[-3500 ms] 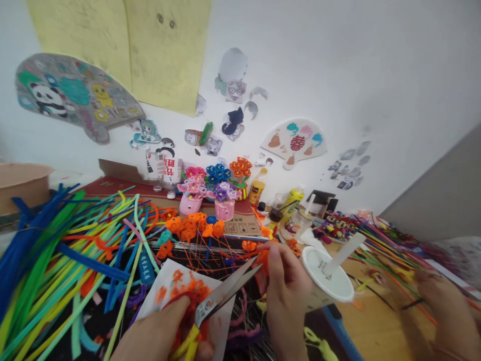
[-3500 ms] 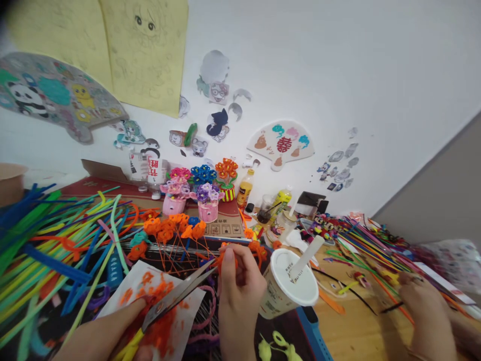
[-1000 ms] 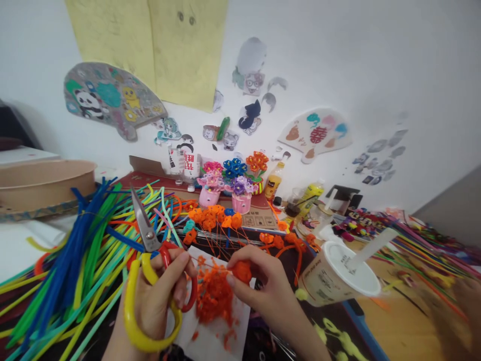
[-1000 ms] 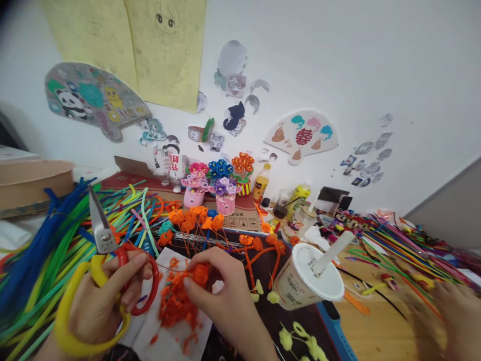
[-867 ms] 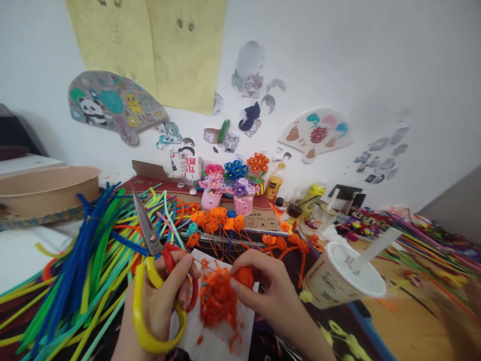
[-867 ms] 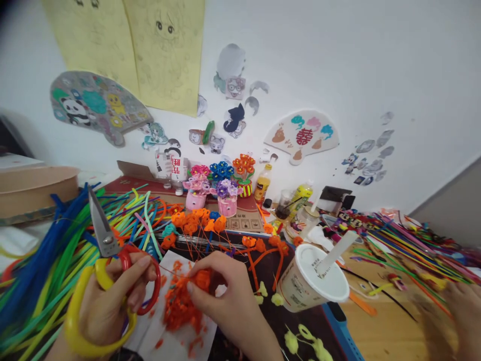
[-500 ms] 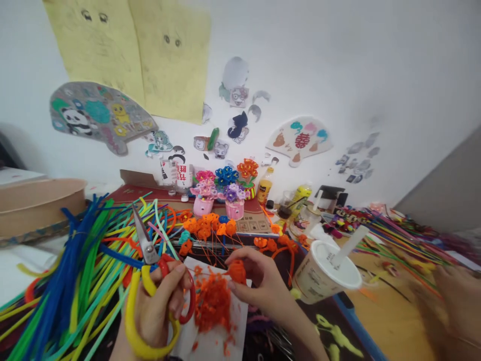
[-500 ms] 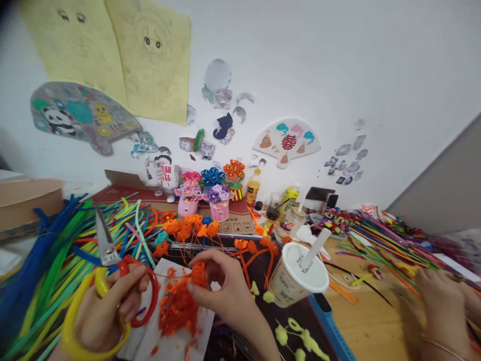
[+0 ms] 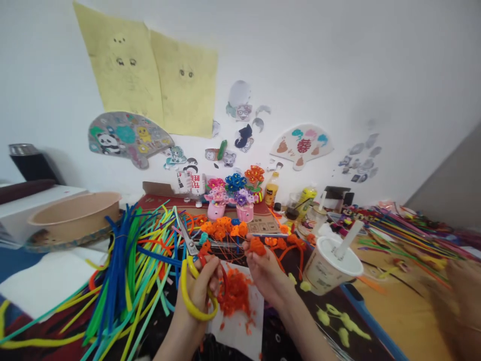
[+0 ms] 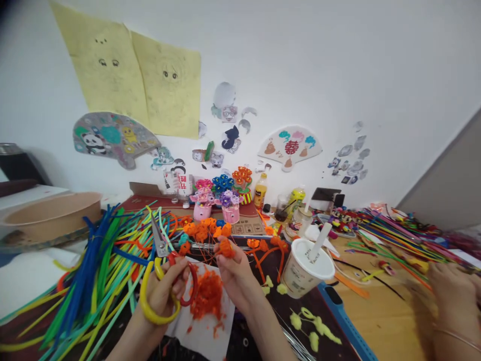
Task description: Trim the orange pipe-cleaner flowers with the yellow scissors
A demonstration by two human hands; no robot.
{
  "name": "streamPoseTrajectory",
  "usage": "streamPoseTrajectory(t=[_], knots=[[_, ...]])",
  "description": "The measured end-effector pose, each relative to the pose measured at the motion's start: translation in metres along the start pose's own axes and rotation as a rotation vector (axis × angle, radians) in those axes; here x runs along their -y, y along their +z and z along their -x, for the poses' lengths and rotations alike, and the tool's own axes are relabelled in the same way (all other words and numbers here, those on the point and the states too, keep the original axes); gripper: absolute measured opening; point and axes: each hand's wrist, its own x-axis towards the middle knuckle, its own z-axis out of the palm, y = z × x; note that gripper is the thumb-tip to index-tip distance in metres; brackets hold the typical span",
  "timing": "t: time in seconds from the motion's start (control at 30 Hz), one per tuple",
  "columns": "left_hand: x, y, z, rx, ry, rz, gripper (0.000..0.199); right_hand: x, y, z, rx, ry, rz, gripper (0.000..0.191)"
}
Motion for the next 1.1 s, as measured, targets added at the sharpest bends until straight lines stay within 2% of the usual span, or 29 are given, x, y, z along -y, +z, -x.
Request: streamPoseTrajectory(t=[0.27, 0.5, 0.77, 0.93, 1.1], knots=[[0.003, -0.002, -0.002, 0.01, -0.073, 0.052, 0.035, -0.003, 0.005, 0.004, 0.036, -0.044, 0.091, 0.027], [0.004, -0.002, -0.006, 0.032, -0.119, 0.038, 0.032, -0.003, 0.001, 0.0, 0.048, -0.099, 0.161, 0.033], [0.017, -0.023, -0.016, 0.143, -0.174, 0.034, 0.032, 0.001, 0.003, 0.006, 0.088, -0.099, 0.276, 0.026], [0.026, -0.03, -0.016, 0.168, -0.187, 0.014, 0.017, 0.003, 0.003, 0.002, 0.05, -0.135, 0.282, 0.027], [0.026, -0.028, -0.015, 0.117, -0.146, 0.044, 0.026, 0.008, 0.002, -0.006, 0.001, -0.179, 0.281, 0.037]])
